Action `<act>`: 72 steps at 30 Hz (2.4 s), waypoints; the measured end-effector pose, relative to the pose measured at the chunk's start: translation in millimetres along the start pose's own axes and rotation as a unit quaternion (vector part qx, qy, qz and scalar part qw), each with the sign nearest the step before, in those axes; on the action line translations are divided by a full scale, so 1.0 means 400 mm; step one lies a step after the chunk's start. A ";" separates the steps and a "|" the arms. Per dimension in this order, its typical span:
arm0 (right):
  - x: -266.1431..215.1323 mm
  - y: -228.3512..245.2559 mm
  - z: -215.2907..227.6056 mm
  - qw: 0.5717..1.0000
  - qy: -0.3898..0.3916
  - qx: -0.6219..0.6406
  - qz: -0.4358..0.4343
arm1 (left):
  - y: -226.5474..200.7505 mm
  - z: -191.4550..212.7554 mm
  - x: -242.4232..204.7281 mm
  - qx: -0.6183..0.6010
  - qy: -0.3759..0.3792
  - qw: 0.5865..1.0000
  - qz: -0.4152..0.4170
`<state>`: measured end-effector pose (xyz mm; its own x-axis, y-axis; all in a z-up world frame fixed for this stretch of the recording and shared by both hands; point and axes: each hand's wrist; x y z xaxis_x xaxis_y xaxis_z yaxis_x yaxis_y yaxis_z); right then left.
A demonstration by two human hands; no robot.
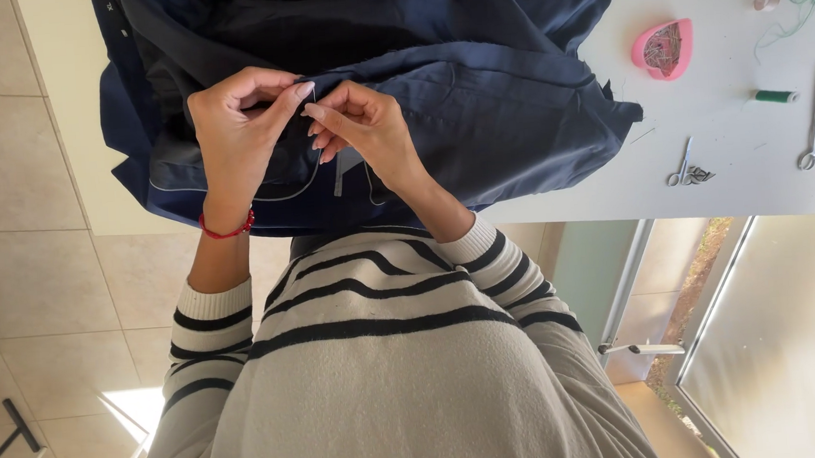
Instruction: Pinning two pieces of dark blue fabric together along the edge on a work table
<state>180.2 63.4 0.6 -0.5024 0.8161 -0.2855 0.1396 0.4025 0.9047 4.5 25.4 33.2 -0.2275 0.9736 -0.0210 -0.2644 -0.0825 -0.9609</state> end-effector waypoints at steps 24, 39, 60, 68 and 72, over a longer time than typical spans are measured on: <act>-0.006 -0.111 -0.010 0.989 -0.051 0.121 0.071 | -0.019 -0.028 -0.022 -0.039 -0.020 0.999 -0.018; -0.027 -0.041 -0.027 0.998 -0.036 0.033 0.041 | -0.005 -0.044 -0.028 -0.072 -0.052 0.995 0.041; -0.040 0.056 0.069 0.823 -0.120 -0.456 0.317 | -0.018 -0.043 -0.032 -0.178 -0.016 0.984 0.025; -0.019 0.091 0.087 0.809 -0.121 -0.491 0.299 | 0.005 -0.039 -0.037 -0.152 -0.018 0.988 0.001; -0.004 0.099 0.104 0.863 -0.070 -0.436 0.246 | 0.008 -0.036 -0.033 -0.150 -0.012 0.989 0.007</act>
<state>222.1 95.2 23.7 -0.4490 0.8657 0.2212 -0.4187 -0.4225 0.8038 20.1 15.4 26.6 -0.2523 0.9671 -0.0311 0.0282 -0.0248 -0.9993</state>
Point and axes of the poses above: each hand's wrist, its own x-axis towards the middle knuckle, its own z-axis out of the back of the hand, y = z × x, and after that the axes turned 4 degrees about z, right-handed
